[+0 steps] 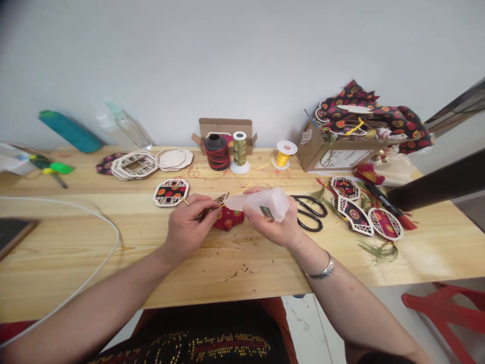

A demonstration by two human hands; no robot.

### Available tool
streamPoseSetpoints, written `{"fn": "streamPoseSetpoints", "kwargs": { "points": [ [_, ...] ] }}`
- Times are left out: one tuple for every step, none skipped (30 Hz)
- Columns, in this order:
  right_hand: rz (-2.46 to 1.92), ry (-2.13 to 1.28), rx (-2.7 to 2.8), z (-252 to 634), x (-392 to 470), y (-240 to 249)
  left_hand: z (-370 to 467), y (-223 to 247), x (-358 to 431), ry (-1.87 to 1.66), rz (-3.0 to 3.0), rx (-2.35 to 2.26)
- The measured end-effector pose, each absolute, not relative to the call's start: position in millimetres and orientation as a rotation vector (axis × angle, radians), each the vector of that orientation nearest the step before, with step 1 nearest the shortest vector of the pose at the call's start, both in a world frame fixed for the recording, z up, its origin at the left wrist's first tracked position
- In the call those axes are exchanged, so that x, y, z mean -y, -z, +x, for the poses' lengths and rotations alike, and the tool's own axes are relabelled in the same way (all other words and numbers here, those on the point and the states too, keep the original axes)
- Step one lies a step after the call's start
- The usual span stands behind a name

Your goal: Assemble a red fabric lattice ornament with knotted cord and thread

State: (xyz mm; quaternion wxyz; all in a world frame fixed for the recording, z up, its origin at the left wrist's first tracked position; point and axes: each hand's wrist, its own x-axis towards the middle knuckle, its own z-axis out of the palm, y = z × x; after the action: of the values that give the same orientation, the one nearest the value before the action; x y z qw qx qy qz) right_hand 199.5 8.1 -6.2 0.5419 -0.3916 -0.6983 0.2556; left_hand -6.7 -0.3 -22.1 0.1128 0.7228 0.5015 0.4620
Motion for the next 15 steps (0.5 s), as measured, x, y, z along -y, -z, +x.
{"fn": "streamPoseSetpoints", "kwargs": {
  "points": [
    [-0.933, -0.608, 1.659, 199.4, -7.8, 6.2, -6.8, 22.2, 0.3, -1.356, 2.126, -1.472],
    [-0.930, -0.609, 1.662, 199.3, -7.6, 6.3, -6.8, 22.2, 0.4, -1.355, 2.129, -1.472],
    [-0.919, -0.608, 1.666, 199.1, -7.5, 6.4, -6.8, 22.0, 0.5, -1.353, 2.132, -1.472],
    [-0.904, -0.606, 1.673, 198.8, -7.6, 6.7, -6.8, 21.9, 0.5, -1.351, 2.133, -1.470],
    [-0.889, -0.606, 1.680, 198.5, -7.9, 7.0, -6.7, 21.7, 0.6, -1.350, 2.132, -1.466],
    [-0.879, -0.607, 1.686, 198.3, -8.2, 7.4, -6.7, 21.4, 0.7, -1.350, 2.131, -1.463],
    [-0.875, -0.607, 1.691, 198.3, -8.6, 7.7, -6.6, 21.2, 0.7, -1.348, 2.131, -1.460],
    [-0.879, -0.608, 1.694, 198.3, -9.0, 8.1, -6.5, 21.0, 0.7, -1.345, 2.128, -1.458],
    [-0.886, -0.609, 1.695, 198.5, -9.4, 8.4, -6.5, 20.9, 0.7, -1.342, 2.125, -1.456],
    [-0.894, -0.609, 1.690, 198.7, -9.6, 8.5, -6.4, 20.8, 0.6, -1.340, 2.119, -1.455],
    [-0.899, -0.608, 1.681, 199.1, -9.7, 8.6, -6.4, 20.8, 0.6, -1.339, 2.114, -1.456],
    [-0.900, -0.606, 1.671, 199.4, -9.7, 8.6, -6.4, 20.8, 0.6, -1.339, 2.111, -1.454],
    [-0.899, -0.604, 1.662, 199.6, -9.5, 8.5, -6.4, 20.9, 0.6, -1.344, 2.110, -1.451],
    [-0.898, -0.603, 1.655, 199.8, -9.2, 8.2, -6.4, 20.9, 0.7, -1.350, 2.112, -1.447],
    [-0.902, -0.603, 1.653, 199.9, -8.8, 7.9, -6.4, 20.9, 0.8, -1.352, 2.114, -1.446]
  ]
}}
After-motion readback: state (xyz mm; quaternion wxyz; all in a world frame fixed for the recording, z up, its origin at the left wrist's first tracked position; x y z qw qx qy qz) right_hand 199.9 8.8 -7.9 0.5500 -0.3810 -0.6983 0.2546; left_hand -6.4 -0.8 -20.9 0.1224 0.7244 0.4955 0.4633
